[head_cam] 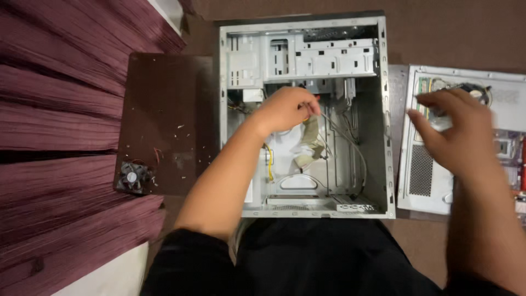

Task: The person disassembles a computer tower by removing the motherboard, internal cables, and power supply unit, using a screwdriver to remove screws from the rear casing.

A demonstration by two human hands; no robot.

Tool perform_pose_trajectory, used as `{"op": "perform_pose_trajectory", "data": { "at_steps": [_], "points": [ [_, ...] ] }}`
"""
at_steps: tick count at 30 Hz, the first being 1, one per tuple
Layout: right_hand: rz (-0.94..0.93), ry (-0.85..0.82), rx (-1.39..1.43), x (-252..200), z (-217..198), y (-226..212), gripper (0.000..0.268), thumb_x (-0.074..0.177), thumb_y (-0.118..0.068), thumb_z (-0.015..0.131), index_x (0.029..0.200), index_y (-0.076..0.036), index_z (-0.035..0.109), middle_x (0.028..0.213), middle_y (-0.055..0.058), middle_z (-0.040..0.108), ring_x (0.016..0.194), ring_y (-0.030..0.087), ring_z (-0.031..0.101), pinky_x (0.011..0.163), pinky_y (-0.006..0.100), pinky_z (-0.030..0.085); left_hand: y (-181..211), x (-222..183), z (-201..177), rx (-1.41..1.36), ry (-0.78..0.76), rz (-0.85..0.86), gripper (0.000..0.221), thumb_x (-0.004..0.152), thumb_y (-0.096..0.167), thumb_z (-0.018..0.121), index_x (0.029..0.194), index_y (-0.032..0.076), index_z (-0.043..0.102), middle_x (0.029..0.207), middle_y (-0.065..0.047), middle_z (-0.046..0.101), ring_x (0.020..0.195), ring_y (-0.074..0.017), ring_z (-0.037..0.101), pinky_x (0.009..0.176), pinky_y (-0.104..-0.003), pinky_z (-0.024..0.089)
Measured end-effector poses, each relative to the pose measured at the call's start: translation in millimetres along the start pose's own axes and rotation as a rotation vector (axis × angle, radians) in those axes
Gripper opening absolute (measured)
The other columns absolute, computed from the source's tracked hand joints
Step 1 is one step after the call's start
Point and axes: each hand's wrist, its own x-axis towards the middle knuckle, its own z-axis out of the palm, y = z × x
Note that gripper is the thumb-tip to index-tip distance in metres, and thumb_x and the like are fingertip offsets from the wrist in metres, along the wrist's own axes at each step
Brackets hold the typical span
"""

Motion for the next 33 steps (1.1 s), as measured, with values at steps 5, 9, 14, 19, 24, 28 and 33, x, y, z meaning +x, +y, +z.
{"op": "perform_pose_trajectory", "data": {
  "at_steps": [5,9,14,19,24,28,33],
  "points": [
    [0.089,0.137,-0.008,23,42,47,0.016,0.110,-0.012,0.070,0.119,-0.002,0.079,0.108,0.014,0.075,0.098,0.030,0.071,0.086,0.043,0.053,-6,2,-1,0.036,0.102,-0.010,0.029,0.085,0.012,0.053,0.089,0.023,0.080,0.093,0.005,0.079,0.075,-0.0137,0.068,0.070,-0.033,0.049],
    [0.499,0.205,0.057,-6,57,107,0.023,0.104,-0.024,0.064,0.114,-0.009,0.079,0.098,0.007,0.075,0.091,0.022,0.068,0.083,0.038,0.050,-9,6,2,0.099,0.132,0.033,0.023,0.085,0.020,0.057,0.088,0.025,0.079,0.092,0.005,0.079,0.079,-0.0158,0.071,0.075,-0.034,0.048],
    [0.718,-0.031,-0.078,-88,99,158,0.026,0.099,-0.030,0.062,0.108,-0.013,0.079,0.089,0.012,0.075,0.086,0.034,0.071,0.078,0.047,0.051,3,4,-2,0.100,0.123,0.042,0.025,0.089,0.017,0.056,0.093,0.025,0.079,0.097,0.003,0.077,0.086,-0.0181,0.071,0.074,-0.034,0.048],
    [0.801,-0.033,0.118,-123,135,95,0.021,0.097,-0.027,0.070,0.108,-0.009,0.075,0.088,0.011,0.073,0.078,0.025,0.065,0.070,0.041,0.049,24,1,-1,0.125,0.060,0.018,0.026,0.091,0.019,0.054,0.097,0.023,0.078,0.105,0.003,0.075,0.074,-0.0177,0.065,0.068,-0.034,0.045],
    [0.817,-0.185,0.083,-111,161,49,0.050,0.090,-0.019,0.067,0.132,0.007,0.061,0.106,0.031,0.073,0.104,0.047,0.072,0.087,0.056,0.057,15,2,13,0.128,0.205,0.216,0.015,0.093,0.018,0.065,0.102,0.019,0.077,0.097,-0.011,0.074,0.092,-0.0343,0.072,0.081,-0.043,0.058],
    [0.768,-0.283,0.102,-105,137,53,0.033,0.091,-0.018,0.066,0.110,0.008,0.074,0.093,0.031,0.076,0.098,0.050,0.073,0.081,0.056,0.058,21,-5,23,0.080,0.325,0.255,0.015,0.091,0.017,0.065,0.099,0.022,0.077,0.090,-0.004,0.073,0.083,-0.0277,0.073,0.076,-0.038,0.059],
    [1.028,-0.028,0.116,-50,14,34,0.037,0.103,-0.034,0.072,0.122,-0.003,0.068,0.114,0.015,0.074,0.101,0.032,0.068,0.087,0.052,0.052,33,-12,8,0.072,0.234,0.035,0.026,0.099,0.019,0.052,0.103,0.019,0.078,0.089,0.002,0.068,0.079,-0.0161,0.067,0.072,-0.037,0.048]
  ]
}}
